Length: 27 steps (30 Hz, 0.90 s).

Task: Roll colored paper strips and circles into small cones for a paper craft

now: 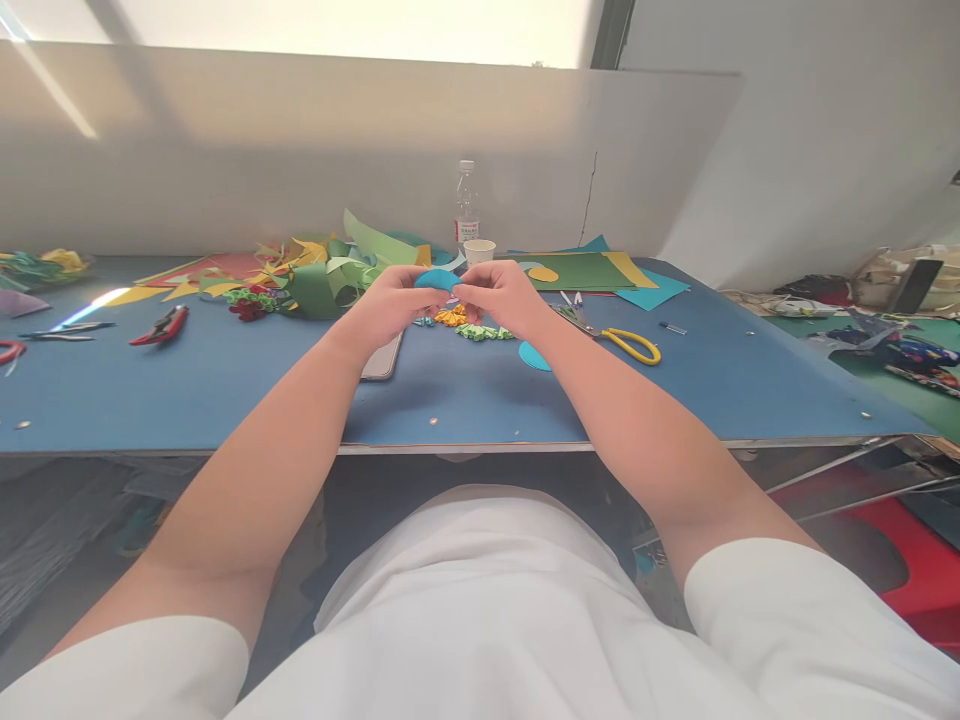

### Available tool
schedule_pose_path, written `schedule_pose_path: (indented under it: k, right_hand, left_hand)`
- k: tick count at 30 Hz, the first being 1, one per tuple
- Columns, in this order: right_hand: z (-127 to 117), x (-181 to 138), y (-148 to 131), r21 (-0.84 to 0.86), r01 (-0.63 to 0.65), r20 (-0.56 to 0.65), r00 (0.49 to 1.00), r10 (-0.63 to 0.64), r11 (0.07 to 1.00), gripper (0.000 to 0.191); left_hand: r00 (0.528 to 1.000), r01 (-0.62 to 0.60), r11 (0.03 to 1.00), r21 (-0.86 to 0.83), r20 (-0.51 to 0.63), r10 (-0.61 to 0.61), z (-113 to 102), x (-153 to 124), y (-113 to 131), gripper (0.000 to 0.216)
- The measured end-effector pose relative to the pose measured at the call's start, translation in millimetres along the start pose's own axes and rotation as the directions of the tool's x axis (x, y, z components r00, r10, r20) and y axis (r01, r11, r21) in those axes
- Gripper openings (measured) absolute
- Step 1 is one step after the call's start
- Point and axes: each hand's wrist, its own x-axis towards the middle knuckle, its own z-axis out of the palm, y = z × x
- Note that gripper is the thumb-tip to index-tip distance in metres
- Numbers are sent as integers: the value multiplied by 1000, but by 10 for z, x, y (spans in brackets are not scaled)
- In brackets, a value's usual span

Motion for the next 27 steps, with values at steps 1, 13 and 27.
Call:
schedule_pose_path:
  k: [1, 13, 27]
  right_hand:
    - [1, 0, 8, 5, 5, 1, 1000, -5, 1000, 21]
    - [19, 9, 22, -60, 11, -34, 999, -13, 998, 26]
    - [82, -5, -1, -67, -4, -76, 997, -1, 998, 24]
  left_hand:
    - [1000, 5, 1000, -1, -1, -5, 7, -2, 2, 12]
    - [1000, 4, 999, -53, -5, -4, 45, -10, 6, 15]
    - [999, 48, 997, -68, 13, -47, 47, -3, 3, 17]
